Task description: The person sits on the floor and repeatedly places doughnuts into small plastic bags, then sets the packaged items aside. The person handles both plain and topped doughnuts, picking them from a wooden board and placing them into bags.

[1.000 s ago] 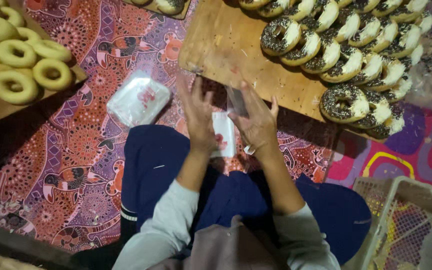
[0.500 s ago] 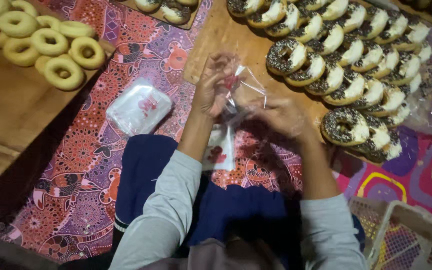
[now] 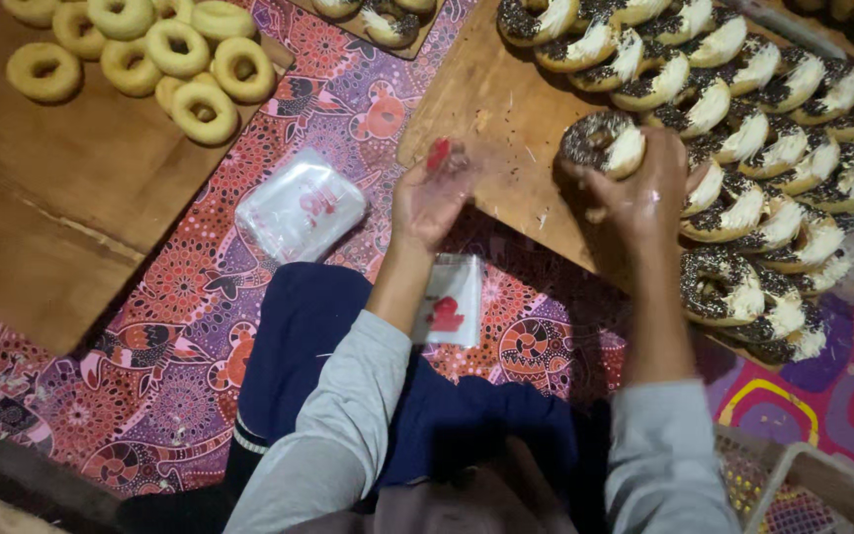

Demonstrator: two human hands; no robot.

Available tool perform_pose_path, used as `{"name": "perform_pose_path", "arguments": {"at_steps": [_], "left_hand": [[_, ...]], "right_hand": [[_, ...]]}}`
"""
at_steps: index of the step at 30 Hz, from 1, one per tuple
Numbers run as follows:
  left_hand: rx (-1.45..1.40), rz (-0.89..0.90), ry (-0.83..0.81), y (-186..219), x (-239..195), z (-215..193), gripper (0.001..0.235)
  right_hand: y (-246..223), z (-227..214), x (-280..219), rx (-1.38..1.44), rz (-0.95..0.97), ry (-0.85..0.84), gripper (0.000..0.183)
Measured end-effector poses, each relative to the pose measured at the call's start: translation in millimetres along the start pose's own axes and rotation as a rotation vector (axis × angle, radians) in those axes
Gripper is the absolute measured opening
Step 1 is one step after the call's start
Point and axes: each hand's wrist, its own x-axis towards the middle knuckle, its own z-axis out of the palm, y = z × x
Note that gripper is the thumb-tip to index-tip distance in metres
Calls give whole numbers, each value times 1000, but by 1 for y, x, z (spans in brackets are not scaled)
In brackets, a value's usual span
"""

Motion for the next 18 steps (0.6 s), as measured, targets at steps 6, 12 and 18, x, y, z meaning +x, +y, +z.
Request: {"name": "perform_pose_path", "arguments": {"at_steps": [6,12,18], "left_hand": [[24,42,86,-4,-10,-12,32],[493,137,-183,-42,-30,7,9],[694,237,-181,-47,-52,30,19]], "right_hand": [[-71,-32,-114,1295,194,-67,90],[-106,-14,-144,1199,116,-25,77],[-128,-19,-167,687,-94,226,81]]}}
